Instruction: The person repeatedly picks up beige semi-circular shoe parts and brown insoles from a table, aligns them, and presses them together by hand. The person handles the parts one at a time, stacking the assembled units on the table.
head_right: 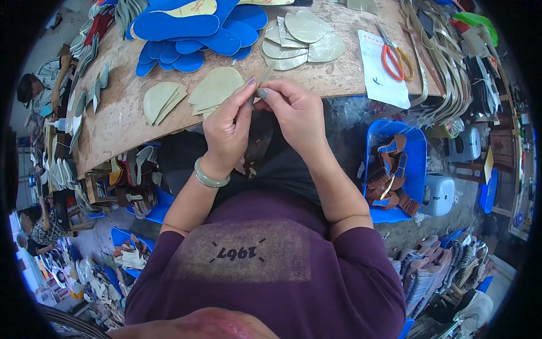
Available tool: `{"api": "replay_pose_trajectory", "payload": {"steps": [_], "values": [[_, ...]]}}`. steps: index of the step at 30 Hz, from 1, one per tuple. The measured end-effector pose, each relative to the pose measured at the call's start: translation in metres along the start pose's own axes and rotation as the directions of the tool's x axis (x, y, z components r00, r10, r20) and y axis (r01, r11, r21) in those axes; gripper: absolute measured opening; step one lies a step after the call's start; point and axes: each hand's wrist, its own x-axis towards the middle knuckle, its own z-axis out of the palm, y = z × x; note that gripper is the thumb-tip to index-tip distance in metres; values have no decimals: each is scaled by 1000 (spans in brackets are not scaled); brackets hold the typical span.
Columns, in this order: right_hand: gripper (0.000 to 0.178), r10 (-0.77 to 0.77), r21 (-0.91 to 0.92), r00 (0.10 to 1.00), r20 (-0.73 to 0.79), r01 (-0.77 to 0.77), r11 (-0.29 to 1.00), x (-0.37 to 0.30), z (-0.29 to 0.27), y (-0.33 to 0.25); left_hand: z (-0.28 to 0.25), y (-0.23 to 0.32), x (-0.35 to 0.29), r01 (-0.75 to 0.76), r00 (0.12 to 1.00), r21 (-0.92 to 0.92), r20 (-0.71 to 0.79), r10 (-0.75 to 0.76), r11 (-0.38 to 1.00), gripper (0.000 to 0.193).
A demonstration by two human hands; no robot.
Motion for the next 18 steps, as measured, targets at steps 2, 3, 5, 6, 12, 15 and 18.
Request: {"api": "replay_pose_trajectory", "payload": {"steps": [2,3,5,6,12,15,18], "values": [[15,-29,-59,1000,-10,28,998,2,-1,3,1,-2,5,-34,999,53,12,33,998,31],[14,-44,-88,999,-14,42,995,1,-2,4,0,0,2,-36,999,84,26,34,996,31],[13,-81,-140,997,2,80,987,1,-4,2,1,1,-1,-42,999,91,28,40,995,33],[12,-98,-166,995,10,98,981,1,-6,0,2,0,1,-43,999,73,27,41,996,33],[13,-86,-160,995,41,92,983,0,-10,-4,3,-1,-1,-45,999,68,27,43,997,36],[11,-124,-187,992,23,126,974,-1,-8,-2,3,0,-2,-47,998,95,36,43,994,37],[12,-121,-227,991,50,130,965,-1,-8,-4,2,2,-3,-44,998,103,43,39,994,37]]}}
